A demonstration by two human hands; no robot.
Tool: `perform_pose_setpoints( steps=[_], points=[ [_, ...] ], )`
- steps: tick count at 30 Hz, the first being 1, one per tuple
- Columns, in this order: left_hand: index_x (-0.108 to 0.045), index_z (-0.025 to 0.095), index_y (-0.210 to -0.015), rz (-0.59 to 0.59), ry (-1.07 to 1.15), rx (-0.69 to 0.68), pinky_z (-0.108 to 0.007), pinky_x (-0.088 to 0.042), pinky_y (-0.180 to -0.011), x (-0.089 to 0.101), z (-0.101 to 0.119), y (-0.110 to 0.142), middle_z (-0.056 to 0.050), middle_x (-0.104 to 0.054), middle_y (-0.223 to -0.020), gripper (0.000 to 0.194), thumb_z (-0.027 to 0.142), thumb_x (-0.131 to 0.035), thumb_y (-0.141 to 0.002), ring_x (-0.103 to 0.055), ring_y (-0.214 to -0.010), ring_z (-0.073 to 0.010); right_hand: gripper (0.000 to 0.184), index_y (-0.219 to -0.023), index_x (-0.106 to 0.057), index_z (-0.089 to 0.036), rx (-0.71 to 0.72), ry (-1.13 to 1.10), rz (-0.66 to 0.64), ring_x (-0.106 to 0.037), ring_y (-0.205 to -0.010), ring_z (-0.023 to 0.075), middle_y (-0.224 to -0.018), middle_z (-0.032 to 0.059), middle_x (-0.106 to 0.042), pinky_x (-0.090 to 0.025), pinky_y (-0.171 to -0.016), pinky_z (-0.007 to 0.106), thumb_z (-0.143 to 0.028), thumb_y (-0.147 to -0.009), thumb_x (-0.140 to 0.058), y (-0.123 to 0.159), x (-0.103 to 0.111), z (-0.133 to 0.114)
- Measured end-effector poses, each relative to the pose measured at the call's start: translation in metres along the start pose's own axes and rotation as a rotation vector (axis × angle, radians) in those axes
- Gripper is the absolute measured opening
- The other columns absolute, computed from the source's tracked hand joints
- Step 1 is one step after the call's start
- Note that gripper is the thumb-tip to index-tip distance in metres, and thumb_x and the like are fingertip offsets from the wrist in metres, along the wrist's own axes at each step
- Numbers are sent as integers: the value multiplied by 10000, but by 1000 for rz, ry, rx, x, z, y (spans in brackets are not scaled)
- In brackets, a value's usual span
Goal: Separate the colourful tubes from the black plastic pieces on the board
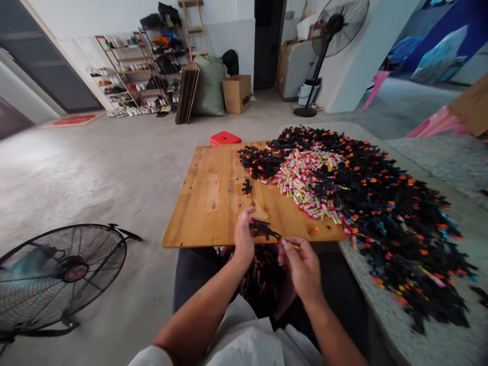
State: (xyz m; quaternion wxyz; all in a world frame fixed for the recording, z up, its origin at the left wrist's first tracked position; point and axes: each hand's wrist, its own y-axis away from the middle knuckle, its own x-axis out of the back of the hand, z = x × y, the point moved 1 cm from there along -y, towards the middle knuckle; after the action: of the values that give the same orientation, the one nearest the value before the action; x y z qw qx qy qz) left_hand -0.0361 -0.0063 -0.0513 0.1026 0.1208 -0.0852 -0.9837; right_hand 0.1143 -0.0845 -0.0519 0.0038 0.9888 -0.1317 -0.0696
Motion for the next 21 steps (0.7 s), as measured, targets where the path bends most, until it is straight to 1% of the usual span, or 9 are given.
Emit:
perform_pose_setpoints(
  steps=[3,6,8,10,13,15,17,19,21],
  points=[
    [-647,172,-1200,-1,-137,7,-307,-562,-667,25,10,-47,-141,-762,-999,685,745,-348,-974,-745,-870,-249,268,-963,-628,-228,-83,120,-128,-580,-544,151,-637,-34,-621,-476,-554,265,-488,-942,-690,-4,34,7],
    [-698,167,-1082,53,-632,-77,-337,-547,-819,32,25,-108,-152,-766,-1076,455,585,-560,-966,-726,-1017,-287,185,-968,-645,-224,-231,360,-443,-603,-596,152,-699,-23,-657,-471,-580,253,-408,-953,-631,-1,52,24],
    [-703,188,-1120,41,-938,-65,-362,-513,-933,23,32,-145,-148,-759,-1152,397,536,-571,-981,-693,-1147,-312,117,-988,-679,-220,-289,589,-645,-626,-635,149,-739,-18,-692,-456,-596,236,-299,-920,-623,2,52,35],
    [-694,182,-1162,26,-1037,-60,-383,-482,-996,11,36,-172,-180,-727,-1241,430,546,-638,-940,-648,-1243,-347,123,-967,-702,-210,-342,781,-812,-627,-606,142,-711,-20,-702,-425,-571,223,-227,-882,-614,-2,46,36],
    [-680,172,-1154,-72,-1173,-81,-404,-464,-1025,-1,34,-198,-213,-657,-1345,478,549,-730,-864,-602,-1299,-377,162,-932,-706,-200,-355,821,-941,-615,-549,143,-700,-10,-718,-397,-523,225,-267,-929,-559,-30,25,15],
    [-680,176,-1084,-152,-1168,-98,-401,-464,-1024,0,28,-206,-197,-656,-1323,422,484,-792,-818,-605,-1283,-371,235,-957,-725,-199,-166,804,-864,-651,-630,159,-770,9,-749,-429,-578,234,-324,-980,-527,-67,4,-9],
    [-670,186,-1021,-214,-1105,-105,-369,-479,-995,7,21,-210,-156,-687,-1227,369,392,-843,-768,-632,-1226,-339,259,-972,-745,-193,107,961,-623,-674,-765,181,-843,31,-760,-459,-695,253,-307,-997,-513,-114,-19,-29],
    [-648,194,-1004,-249,-1037,-109,-331,-502,-927,18,16,-209,-108,-707,-1097,349,289,-853,-738,-666,-1116,-287,300,-1057,-749,-178,218,1234,-394,-686,-904,198,-967,72,-769,-471,-822,268,-228,-1019,-456,-162,-44,-38],
    [-620,195,-1029,-289,-947,-114,-304,-515,-832,31,13,-202,-60,-699,-974,355,198,-821,-737,-678,-960,-229,328,-1206,-719,-175,243,1392,-323,-670,-1091,210,-1184,112,-734,-459,-944,269,-196,-1032,-441,-201,-68,-34]
  ],
)
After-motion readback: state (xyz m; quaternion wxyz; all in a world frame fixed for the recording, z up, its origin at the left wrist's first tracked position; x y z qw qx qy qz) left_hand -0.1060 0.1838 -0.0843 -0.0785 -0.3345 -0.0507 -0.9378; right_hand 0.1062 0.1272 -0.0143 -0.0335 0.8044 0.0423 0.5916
